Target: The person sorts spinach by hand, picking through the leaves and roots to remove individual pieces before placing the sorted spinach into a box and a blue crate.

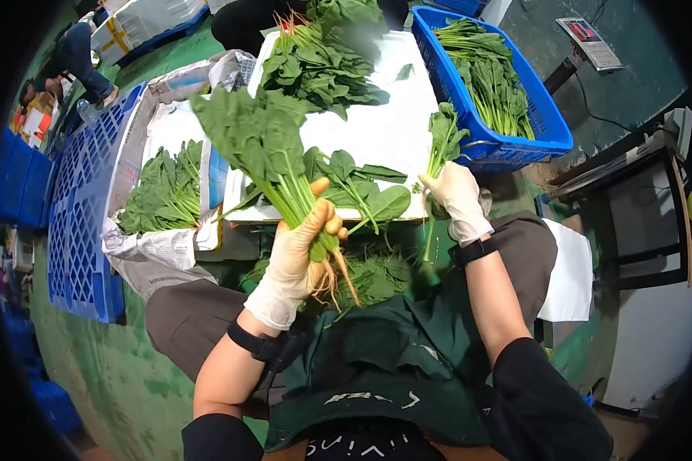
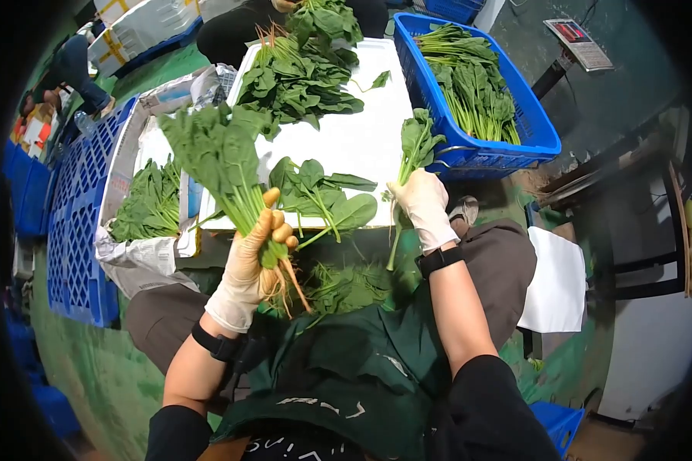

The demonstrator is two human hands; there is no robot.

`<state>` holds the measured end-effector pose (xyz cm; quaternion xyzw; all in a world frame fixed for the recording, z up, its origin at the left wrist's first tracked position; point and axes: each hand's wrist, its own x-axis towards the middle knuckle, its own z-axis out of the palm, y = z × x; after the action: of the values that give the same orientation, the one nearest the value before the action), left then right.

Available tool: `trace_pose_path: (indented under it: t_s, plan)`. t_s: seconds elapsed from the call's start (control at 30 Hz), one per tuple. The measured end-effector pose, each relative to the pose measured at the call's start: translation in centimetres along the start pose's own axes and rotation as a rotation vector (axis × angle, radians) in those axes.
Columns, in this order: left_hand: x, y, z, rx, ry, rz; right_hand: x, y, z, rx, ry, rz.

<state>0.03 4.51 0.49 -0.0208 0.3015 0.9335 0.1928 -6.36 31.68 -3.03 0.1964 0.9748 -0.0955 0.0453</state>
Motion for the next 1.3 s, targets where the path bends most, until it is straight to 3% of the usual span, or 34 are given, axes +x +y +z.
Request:
trace_pose_path:
  t_s: [0.13,0.2,0.27,0.33,0.53,0.77,1.0,1.07,1.2,1.3]
  plan:
    - [0.1,-0.6,-0.4,0.077,0.038,-0.008,1.2,0.8,1.1,0.054,-0.027,0.005]
    - [0.2,-0.5,-0.3,0.086,0.061,-0.001,0.4,0.4,0.3,0.404,0.095,-0.012]
    - [-0.1,-0.2,0.5,0.135,0.122,-0.018,-1.4,-0.7,-0.6,1.098,-0.055,0.006]
    - [0.2,-0.5,0.3,0.19,0.078,-0.01,-5.1,-2.8,-3.4,1.3,-0.182,-0.011]
    - [0.6,-1.1,0.0,0.285,0.149,0.098,-12.6,-7.9,-2.7,1.367,-0.312,-0.191]
    - [-0.2,-0.1,0.5,0.363,0.166,0.133,-13.8,-8.3,-1.0,1.144,0.034,-0.385]
    - [-0.2,-0.6,0.4,0.312,0.163,0.155,-14.1,-8.5,-1.7,1.401,-0.107,-0.275]
    - [-0.2,-0.6,0.1,0.317,0.156,0.116,-13.8,-8.1,-2.4,1.51,-0.353,-0.074]
    - [-0.3,-0.7,0.0,0.393,0.139,0.09,-13.6,-7.6,-2.1,1.334,-0.283,-0.213]
    - [-0.3,-0.9,0.2,0.311,0.139,0.086,-13.6,-7.7,-1.9,1.424,-0.286,-0.198]
